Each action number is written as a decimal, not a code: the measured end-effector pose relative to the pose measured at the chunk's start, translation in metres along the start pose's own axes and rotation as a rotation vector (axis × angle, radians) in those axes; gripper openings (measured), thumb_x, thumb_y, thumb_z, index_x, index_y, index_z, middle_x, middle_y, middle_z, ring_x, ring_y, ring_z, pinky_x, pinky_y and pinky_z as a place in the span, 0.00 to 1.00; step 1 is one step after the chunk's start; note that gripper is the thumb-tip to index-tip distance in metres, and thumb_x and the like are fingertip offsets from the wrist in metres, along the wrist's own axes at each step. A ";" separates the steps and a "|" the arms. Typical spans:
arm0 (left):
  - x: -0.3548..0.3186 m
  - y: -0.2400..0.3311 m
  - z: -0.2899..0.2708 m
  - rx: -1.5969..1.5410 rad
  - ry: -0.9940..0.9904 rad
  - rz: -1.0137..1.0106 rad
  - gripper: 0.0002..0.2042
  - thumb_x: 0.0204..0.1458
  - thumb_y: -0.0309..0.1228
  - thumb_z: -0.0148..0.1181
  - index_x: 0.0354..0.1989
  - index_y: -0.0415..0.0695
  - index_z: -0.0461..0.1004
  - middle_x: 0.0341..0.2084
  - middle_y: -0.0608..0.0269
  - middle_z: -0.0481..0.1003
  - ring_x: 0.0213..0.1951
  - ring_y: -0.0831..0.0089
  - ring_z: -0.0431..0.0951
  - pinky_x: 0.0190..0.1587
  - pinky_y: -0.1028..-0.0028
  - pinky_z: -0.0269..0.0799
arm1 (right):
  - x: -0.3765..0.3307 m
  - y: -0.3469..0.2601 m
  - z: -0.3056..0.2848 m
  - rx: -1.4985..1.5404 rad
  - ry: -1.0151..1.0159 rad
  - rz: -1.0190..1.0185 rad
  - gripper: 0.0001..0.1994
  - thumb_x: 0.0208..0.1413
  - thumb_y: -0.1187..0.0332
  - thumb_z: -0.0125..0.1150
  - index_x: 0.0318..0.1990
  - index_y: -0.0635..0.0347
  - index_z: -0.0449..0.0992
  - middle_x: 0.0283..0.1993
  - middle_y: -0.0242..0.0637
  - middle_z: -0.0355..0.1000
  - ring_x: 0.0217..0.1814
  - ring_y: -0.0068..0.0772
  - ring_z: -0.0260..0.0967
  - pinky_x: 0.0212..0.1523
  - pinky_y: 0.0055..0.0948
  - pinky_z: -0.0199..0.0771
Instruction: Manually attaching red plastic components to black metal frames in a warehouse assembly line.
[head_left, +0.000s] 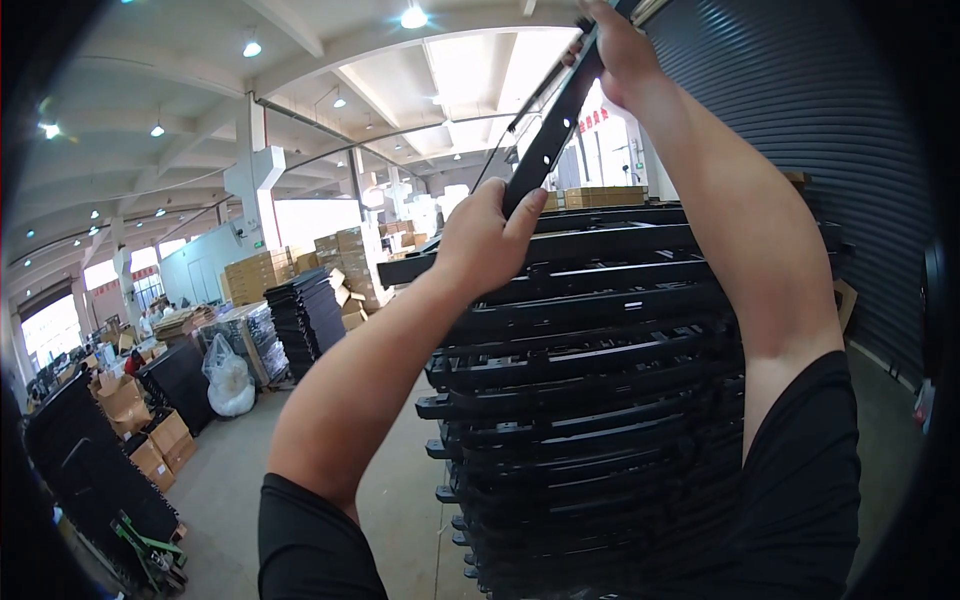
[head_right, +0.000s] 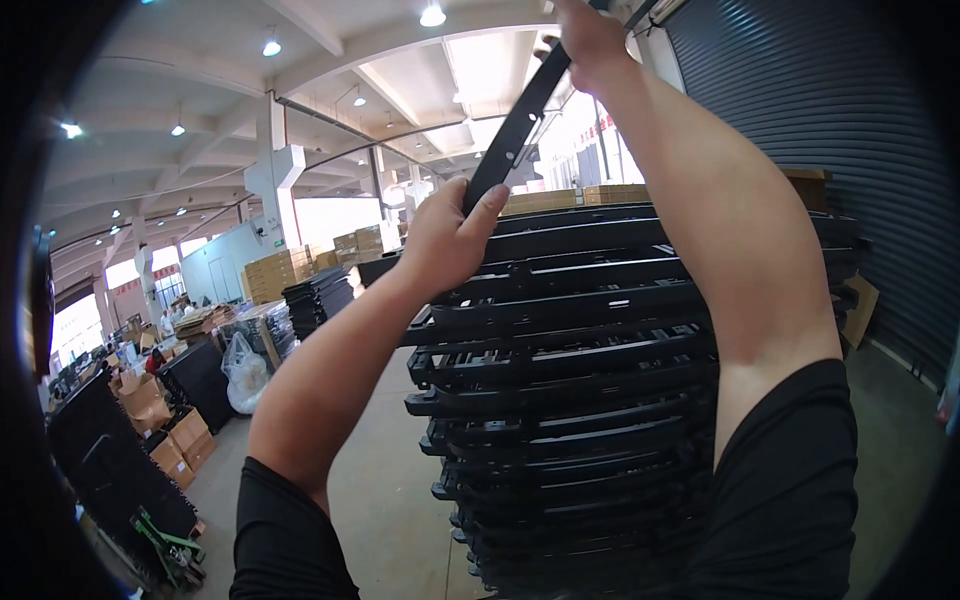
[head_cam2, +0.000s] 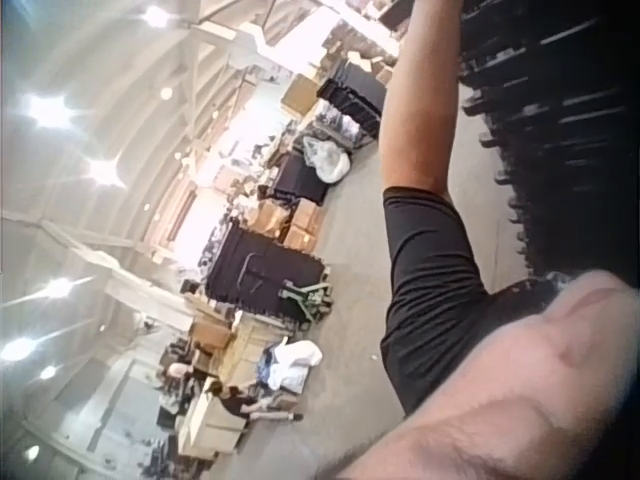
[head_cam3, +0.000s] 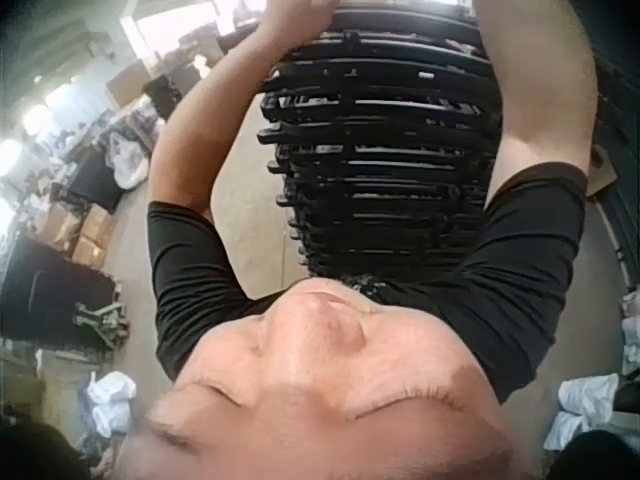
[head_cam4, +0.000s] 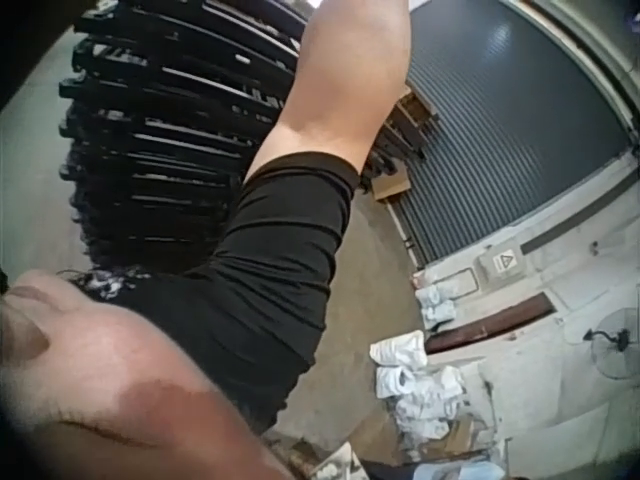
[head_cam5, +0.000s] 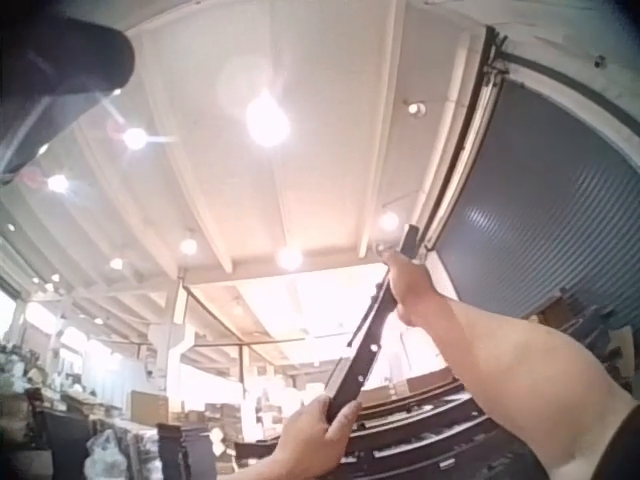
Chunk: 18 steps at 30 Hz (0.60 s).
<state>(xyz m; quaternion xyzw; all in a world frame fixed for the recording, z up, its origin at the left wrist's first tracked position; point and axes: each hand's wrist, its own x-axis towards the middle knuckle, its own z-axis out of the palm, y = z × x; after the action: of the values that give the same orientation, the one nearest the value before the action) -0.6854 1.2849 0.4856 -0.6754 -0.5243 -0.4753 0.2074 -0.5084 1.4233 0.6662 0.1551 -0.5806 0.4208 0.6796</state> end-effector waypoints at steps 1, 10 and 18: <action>-0.003 -0.013 0.003 -0.064 0.107 0.044 0.25 0.63 0.51 0.55 0.38 0.35 0.74 0.27 0.43 0.78 0.35 0.44 0.79 0.39 0.53 0.72 | 0.001 -0.007 0.029 -0.097 0.042 0.007 0.19 0.59 0.54 0.68 0.43 0.63 0.77 0.30 0.37 0.72 0.31 0.31 0.70 0.37 0.36 0.75; -0.065 0.014 -0.005 -0.553 0.400 0.333 0.14 0.61 0.38 0.63 0.38 0.38 0.70 0.23 0.47 0.77 0.26 0.48 0.79 0.28 0.60 0.72 | -0.089 -0.074 0.216 -0.687 0.103 -0.151 0.10 0.59 0.70 0.63 0.31 0.70 0.77 0.25 0.44 0.72 0.22 0.37 0.71 0.22 0.38 0.69; -0.129 -0.015 -0.061 -0.390 0.272 0.599 0.15 0.55 0.39 0.68 0.29 0.42 0.71 0.17 0.53 0.72 0.19 0.50 0.74 0.23 0.59 0.70 | -0.179 -0.119 0.239 -0.572 0.097 -0.290 0.14 0.57 0.64 0.66 0.40 0.70 0.77 0.27 0.44 0.74 0.21 0.37 0.69 0.24 0.45 0.72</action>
<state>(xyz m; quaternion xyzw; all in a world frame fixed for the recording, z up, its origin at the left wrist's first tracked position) -0.7250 1.1772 0.3995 -0.7562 -0.1712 -0.5699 0.2723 -0.5712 1.1148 0.6006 0.0189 -0.6141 0.1464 0.7753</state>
